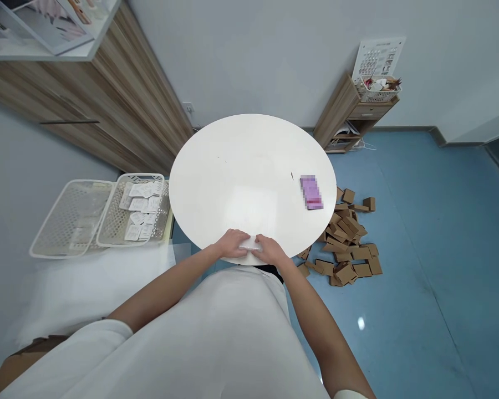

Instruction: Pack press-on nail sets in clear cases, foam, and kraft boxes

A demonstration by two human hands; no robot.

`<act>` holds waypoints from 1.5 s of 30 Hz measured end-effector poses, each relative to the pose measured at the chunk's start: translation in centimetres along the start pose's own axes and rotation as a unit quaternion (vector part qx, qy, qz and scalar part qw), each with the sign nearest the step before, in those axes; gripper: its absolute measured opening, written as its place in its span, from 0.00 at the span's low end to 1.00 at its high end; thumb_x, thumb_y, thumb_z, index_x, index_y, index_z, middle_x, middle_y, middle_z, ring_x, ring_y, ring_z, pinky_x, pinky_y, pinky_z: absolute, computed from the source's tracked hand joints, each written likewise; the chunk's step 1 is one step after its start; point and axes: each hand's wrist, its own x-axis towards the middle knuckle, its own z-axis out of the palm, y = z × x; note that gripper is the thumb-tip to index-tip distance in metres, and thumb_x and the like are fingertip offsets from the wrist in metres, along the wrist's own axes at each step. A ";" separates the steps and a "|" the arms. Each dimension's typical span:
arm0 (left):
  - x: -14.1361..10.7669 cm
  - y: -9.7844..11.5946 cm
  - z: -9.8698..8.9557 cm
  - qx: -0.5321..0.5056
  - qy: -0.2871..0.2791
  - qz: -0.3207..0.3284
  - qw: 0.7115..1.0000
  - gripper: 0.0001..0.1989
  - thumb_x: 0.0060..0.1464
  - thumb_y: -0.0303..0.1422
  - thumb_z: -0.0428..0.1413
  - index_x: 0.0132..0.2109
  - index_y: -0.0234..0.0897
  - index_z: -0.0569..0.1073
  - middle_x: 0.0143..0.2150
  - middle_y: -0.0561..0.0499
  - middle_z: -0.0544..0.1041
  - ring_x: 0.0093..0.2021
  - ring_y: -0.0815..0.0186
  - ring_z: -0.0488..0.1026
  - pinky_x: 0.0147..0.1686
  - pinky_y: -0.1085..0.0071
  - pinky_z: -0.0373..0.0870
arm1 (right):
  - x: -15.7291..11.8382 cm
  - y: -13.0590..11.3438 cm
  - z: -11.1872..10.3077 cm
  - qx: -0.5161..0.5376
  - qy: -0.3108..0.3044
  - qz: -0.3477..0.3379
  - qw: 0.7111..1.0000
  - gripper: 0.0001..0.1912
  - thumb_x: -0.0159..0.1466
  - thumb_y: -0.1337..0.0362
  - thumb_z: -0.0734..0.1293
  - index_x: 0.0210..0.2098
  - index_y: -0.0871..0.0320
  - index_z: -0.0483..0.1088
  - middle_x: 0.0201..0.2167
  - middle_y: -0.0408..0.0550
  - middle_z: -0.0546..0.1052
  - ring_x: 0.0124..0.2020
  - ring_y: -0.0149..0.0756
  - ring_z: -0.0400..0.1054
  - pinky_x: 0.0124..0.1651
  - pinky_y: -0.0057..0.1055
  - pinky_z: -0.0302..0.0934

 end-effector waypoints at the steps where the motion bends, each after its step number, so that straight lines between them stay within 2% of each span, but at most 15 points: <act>1: 0.1 -0.1 -0.2 -0.005 -0.002 -0.002 1.000 0.14 0.48 0.41 0.48 0.40 0.42 0.70 0.38 0.50 0.74 0.41 0.58 0.69 0.40 0.64 0.60 | 0.3 0.0 -0.4 0.011 -0.002 0.004 1.000 0.15 0.57 0.57 0.63 0.42 0.55 0.63 0.40 0.49 0.73 0.40 0.38 0.67 0.38 0.31 0.59; 6: 0.6 -1.2 -1.1 -0.049 0.021 -0.024 0.998 0.17 0.52 0.43 0.45 0.41 0.43 0.72 0.44 0.49 0.72 0.44 0.60 0.68 0.40 0.66 0.62 | 1.9 0.4 -2.2 0.048 0.011 0.011 0.999 0.12 0.58 0.55 0.62 0.37 0.56 0.68 0.40 0.49 0.72 0.41 0.37 0.66 0.41 0.32 0.59; 11: 0.9 -3.3 -1.9 -0.153 0.047 -0.073 0.984 0.15 0.50 0.39 0.48 0.43 0.40 0.70 0.42 0.50 0.74 0.41 0.63 0.70 0.39 0.70 0.65 | 3.4 0.9 -3.1 0.062 0.024 0.051 0.997 0.14 0.60 0.55 0.59 0.40 0.53 0.70 0.38 0.48 0.72 0.39 0.37 0.66 0.40 0.32 0.60; 17: 1.7 -5.6 -2.2 -0.257 0.083 -0.198 0.942 0.12 0.49 0.40 0.49 0.36 0.38 0.71 0.36 0.51 0.74 0.36 0.64 0.70 0.32 0.71 0.65 | 4.9 1.9 -3.5 0.092 0.020 0.097 0.991 0.18 0.62 0.59 0.57 0.50 0.56 0.64 0.48 0.50 0.70 0.49 0.39 0.63 0.49 0.34 0.57; 23: 2.5 -6.3 -1.5 -0.312 0.102 -0.300 0.896 0.13 0.46 0.41 0.53 0.35 0.37 0.71 0.30 0.51 0.72 0.31 0.66 0.68 0.27 0.73 0.63 | 5.8 2.7 -3.7 0.117 -0.006 0.115 0.986 0.19 0.62 0.63 0.56 0.52 0.57 0.63 0.52 0.49 0.68 0.53 0.38 0.59 0.53 0.34 0.54; 31: 2.8 -6.5 -1.1 -0.242 0.111 -0.349 0.899 0.12 0.45 0.42 0.55 0.30 0.38 0.67 0.25 0.54 0.67 0.27 0.67 0.66 0.23 0.74 0.57 | 6.3 3.9 -3.0 0.091 0.026 0.136 0.986 0.17 0.60 0.67 0.56 0.49 0.57 0.65 0.44 0.50 0.68 0.44 0.35 0.64 0.47 0.32 0.58; 36: 2.7 -6.3 -1.0 -0.219 0.127 -0.365 0.896 0.12 0.44 0.42 0.56 0.32 0.38 0.66 0.26 0.54 0.69 0.27 0.68 0.67 0.23 0.74 0.57 | 6.0 4.6 -2.1 0.089 0.073 0.151 0.982 0.18 0.59 0.69 0.57 0.48 0.56 0.64 0.43 0.48 0.68 0.44 0.35 0.63 0.46 0.33 0.58; 39: 2.5 -6.2 -0.9 -0.223 0.146 -0.371 0.890 0.13 0.46 0.42 0.55 0.36 0.39 0.66 0.28 0.54 0.70 0.29 0.67 0.68 0.24 0.74 0.59 | 5.5 4.9 -1.9 0.080 0.099 0.165 0.978 0.18 0.58 0.70 0.56 0.48 0.56 0.64 0.42 0.48 0.68 0.45 0.37 0.63 0.46 0.33 0.58; 42: 2.2 -6.3 -0.7 -0.205 0.178 -0.373 0.887 0.18 0.48 0.40 0.54 0.45 0.38 0.63 0.31 0.53 0.70 0.31 0.67 0.69 0.27 0.72 0.62 | 4.9 5.3 -1.9 0.079 0.135 0.185 0.970 0.20 0.57 0.70 0.56 0.49 0.57 0.63 0.43 0.50 0.67 0.44 0.38 0.62 0.46 0.35 0.59; 45: 1.7 -6.0 -0.7 -0.145 0.230 -0.333 0.903 0.21 0.51 0.38 0.52 0.51 0.37 0.59 0.39 0.48 0.70 0.36 0.64 0.69 0.33 0.69 0.65 | 3.7 5.5 -2.0 0.112 0.172 0.209 0.956 0.21 0.57 0.68 0.57 0.51 0.58 0.61 0.45 0.51 0.65 0.43 0.38 0.63 0.47 0.36 0.59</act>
